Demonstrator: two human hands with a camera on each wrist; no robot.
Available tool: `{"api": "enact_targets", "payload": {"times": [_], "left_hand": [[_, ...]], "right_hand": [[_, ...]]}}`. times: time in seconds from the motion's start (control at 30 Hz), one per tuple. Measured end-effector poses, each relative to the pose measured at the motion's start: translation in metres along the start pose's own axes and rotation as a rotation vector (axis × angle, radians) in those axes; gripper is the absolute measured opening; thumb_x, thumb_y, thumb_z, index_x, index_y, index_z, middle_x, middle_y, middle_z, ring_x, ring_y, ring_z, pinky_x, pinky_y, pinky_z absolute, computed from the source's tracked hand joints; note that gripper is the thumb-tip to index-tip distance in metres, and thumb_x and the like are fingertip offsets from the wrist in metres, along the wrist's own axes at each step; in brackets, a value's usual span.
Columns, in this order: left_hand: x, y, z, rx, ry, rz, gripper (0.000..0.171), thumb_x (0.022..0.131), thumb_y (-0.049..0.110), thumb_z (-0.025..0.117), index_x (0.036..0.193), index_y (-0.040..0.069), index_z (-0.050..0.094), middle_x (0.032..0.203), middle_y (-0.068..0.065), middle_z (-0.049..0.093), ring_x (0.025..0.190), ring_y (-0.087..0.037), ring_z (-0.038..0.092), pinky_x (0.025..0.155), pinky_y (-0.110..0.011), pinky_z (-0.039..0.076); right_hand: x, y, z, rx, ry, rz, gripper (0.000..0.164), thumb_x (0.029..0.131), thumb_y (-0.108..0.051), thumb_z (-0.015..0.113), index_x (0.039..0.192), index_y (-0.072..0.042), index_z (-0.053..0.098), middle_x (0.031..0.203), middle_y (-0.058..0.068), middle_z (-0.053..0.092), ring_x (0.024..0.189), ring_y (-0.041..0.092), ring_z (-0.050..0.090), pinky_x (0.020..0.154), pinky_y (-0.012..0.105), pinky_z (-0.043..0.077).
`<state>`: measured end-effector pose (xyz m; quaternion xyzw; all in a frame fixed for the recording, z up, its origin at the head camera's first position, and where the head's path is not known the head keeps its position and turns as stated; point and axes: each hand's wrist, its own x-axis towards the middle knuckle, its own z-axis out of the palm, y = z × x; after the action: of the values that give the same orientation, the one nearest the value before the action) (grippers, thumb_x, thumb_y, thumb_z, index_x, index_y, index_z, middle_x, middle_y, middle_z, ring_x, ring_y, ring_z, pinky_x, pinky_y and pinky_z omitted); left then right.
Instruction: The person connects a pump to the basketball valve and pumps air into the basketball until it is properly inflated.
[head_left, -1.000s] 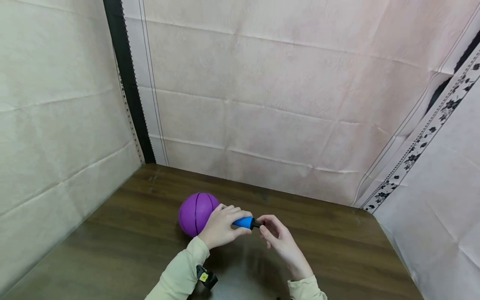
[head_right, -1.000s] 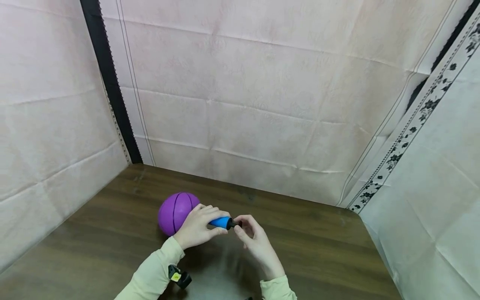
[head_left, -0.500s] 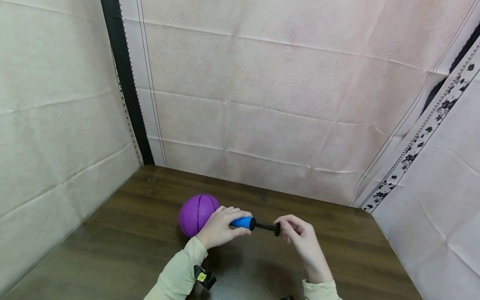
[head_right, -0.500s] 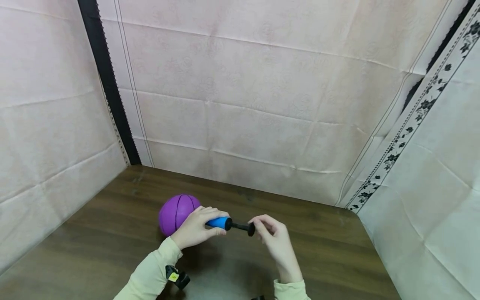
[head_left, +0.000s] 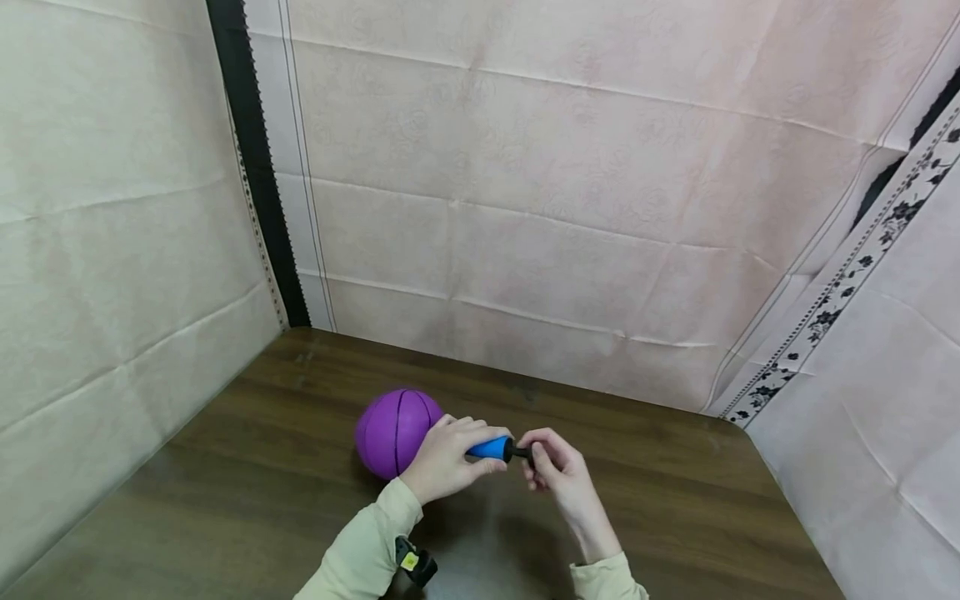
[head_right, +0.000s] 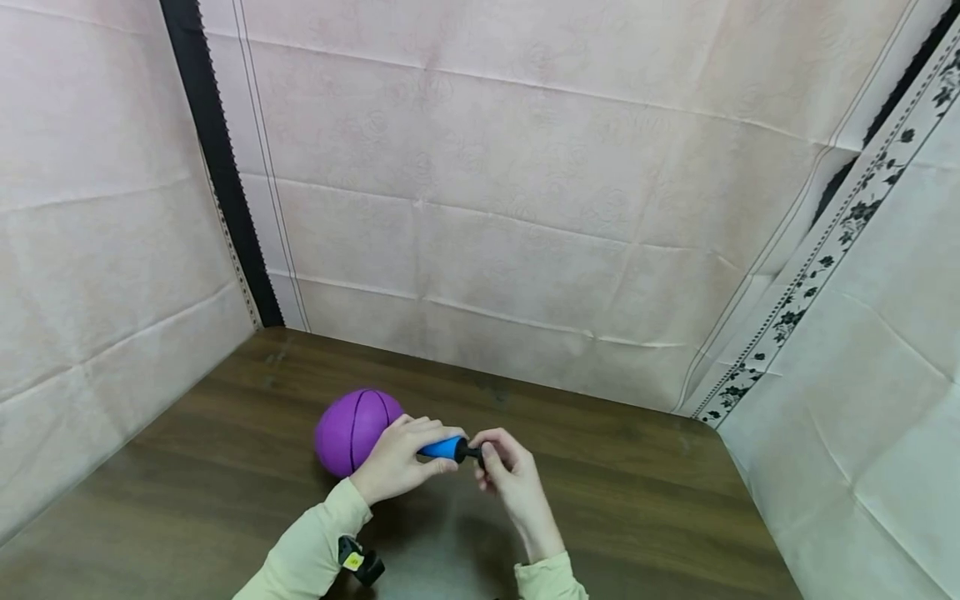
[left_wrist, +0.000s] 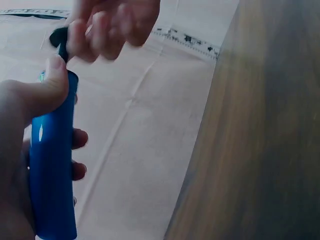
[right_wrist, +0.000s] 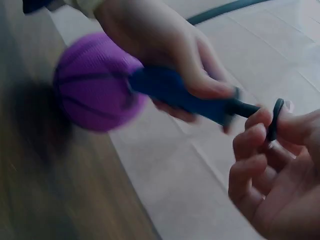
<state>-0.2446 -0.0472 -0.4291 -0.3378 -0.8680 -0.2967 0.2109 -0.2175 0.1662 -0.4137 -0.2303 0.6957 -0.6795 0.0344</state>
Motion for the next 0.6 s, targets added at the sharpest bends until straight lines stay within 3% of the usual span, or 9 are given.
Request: {"api": "enact_targets", "payload": {"times": [0.23,0.3,0.5,0.6], "left_hand": [[0.0,-0.003,-0.004,-0.067,-0.047,-0.007,0.039,0.086,0.042,0.07,0.123,0.03,0.064,0.104,0.008,0.07,0.095,-0.008,0.062,0.088,-0.033,0.043],[-0.001,-0.008,-0.007,-0.058,-0.034,-0.012,0.039,0.085,0.042,0.071,0.122,0.031,0.064,0.105,0.008,0.07,0.096,-0.008,0.062,0.089,-0.035,0.044],[-0.002,-0.016,-0.014,-0.026,0.05,-0.014,0.038,0.083,0.04,0.073,0.119,0.03,0.065,0.103,0.008,0.07,0.095,-0.01,0.062,0.085,-0.037,0.044],[-0.004,-0.016,-0.012,-0.024,0.032,-0.02,0.037,0.084,0.04,0.072,0.12,0.031,0.064,0.103,0.008,0.07,0.095,-0.009,0.061,0.085,-0.035,0.044]], "right_hand": [[-0.006,-0.006,-0.004,0.052,-0.053,0.028,0.016,0.104,-0.018,0.045,0.107,-0.013,0.059,0.073,-0.006,0.056,0.061,0.005,0.05,0.057,0.023,0.041],[-0.011,-0.014,-0.01,0.055,-0.054,-0.008,0.018,0.104,-0.016,0.043,0.107,-0.015,0.061,0.075,-0.008,0.057,0.062,0.003,0.05,0.057,0.022,0.041],[-0.022,-0.031,-0.029,0.168,-0.056,-0.198,0.03,0.105,-0.005,0.032,0.103,-0.013,0.061,0.07,-0.009,0.051,0.055,0.009,0.039,0.048,0.033,0.024],[-0.018,-0.026,-0.023,0.198,-0.083,-0.182,0.028,0.105,-0.005,0.033,0.101,-0.014,0.059,0.066,-0.009,0.046,0.053,0.012,0.033,0.047,0.033,0.022]]}}
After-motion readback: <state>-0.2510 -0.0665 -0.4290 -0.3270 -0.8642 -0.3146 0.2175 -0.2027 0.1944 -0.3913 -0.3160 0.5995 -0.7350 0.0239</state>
